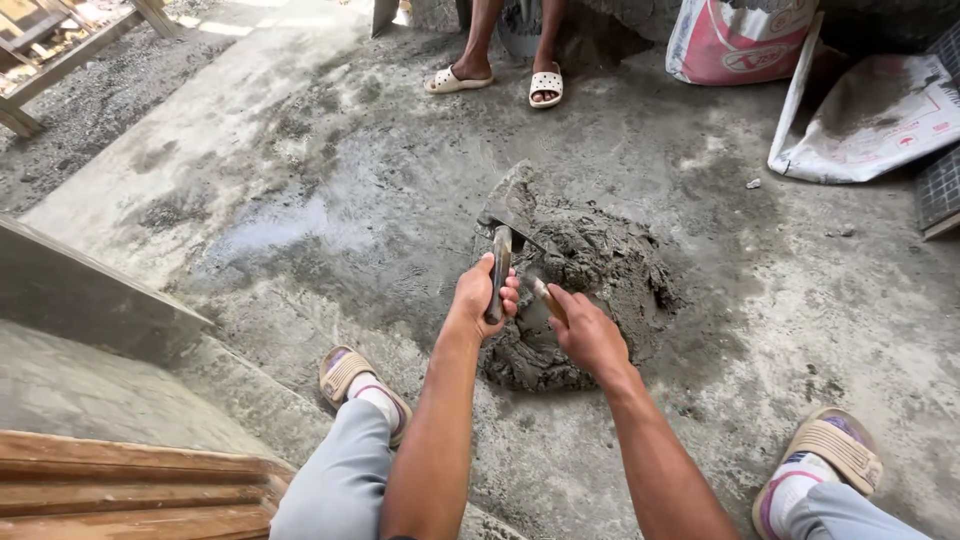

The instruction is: Mixing and shaping a pile of wet cement on the floor using two hand trowels

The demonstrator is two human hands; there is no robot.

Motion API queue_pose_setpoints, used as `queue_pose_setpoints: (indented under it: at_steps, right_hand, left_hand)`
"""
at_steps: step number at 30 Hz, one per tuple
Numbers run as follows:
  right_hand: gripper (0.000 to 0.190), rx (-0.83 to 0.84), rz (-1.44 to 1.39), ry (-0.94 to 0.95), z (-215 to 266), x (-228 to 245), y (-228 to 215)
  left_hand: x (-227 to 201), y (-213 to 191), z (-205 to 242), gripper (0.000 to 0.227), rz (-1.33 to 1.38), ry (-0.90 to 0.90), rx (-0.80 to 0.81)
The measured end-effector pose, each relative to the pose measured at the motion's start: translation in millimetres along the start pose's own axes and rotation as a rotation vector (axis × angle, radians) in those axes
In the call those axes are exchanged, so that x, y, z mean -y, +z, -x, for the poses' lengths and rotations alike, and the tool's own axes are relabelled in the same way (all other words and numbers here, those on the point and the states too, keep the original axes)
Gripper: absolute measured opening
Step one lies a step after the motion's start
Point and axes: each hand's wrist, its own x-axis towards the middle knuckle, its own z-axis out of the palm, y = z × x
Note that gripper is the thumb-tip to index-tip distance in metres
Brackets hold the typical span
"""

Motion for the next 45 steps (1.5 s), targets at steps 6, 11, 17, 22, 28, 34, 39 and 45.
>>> queue_pose_setpoints:
  at_steps: [6,11,17,22,28,34,39,45]
  right_hand:
    - [0.050,-0.127,-0.095,0.101,-16,-23,8]
    - [0.053,-0.162,-0.148,0.210,-26,-41,-14]
    - [0.053,-0.197,-0.248,0.249,-30,-55,-14]
    - [0.046,-0.180,-0.450,0.201,-8,-16,-11]
    - [0.042,-0.136,-0.332,0.105,-6,-16,23]
    - [0.044,-0.024,-0.260,0.110,-4,-17,38]
    - [0.047,-0.009,-0.194,0.095,-8,-24,47]
    - [0.050,0.005,-0.163,0.139,1,-1,24]
  left_hand:
    - [5,-2,-4,0.042,-0.188,-0.058,0.066]
    - [3,8,6,0.043,-0.298,-0.093,0.104]
    - [-3,3,13,0.041,-0.313,-0.098,0.103]
    - [1,-5,3,0.041,-0.226,-0.006,0.092]
    - [9,-25,-21,0.044,-0.016,0.134,0.122]
    - [10,-24,-21,0.044,0.075,0.223,0.135]
    - [15,-25,-25,0.042,0.086,0.263,0.138]
    - [17,-26,-27,0.039,0.068,0.274,0.138]
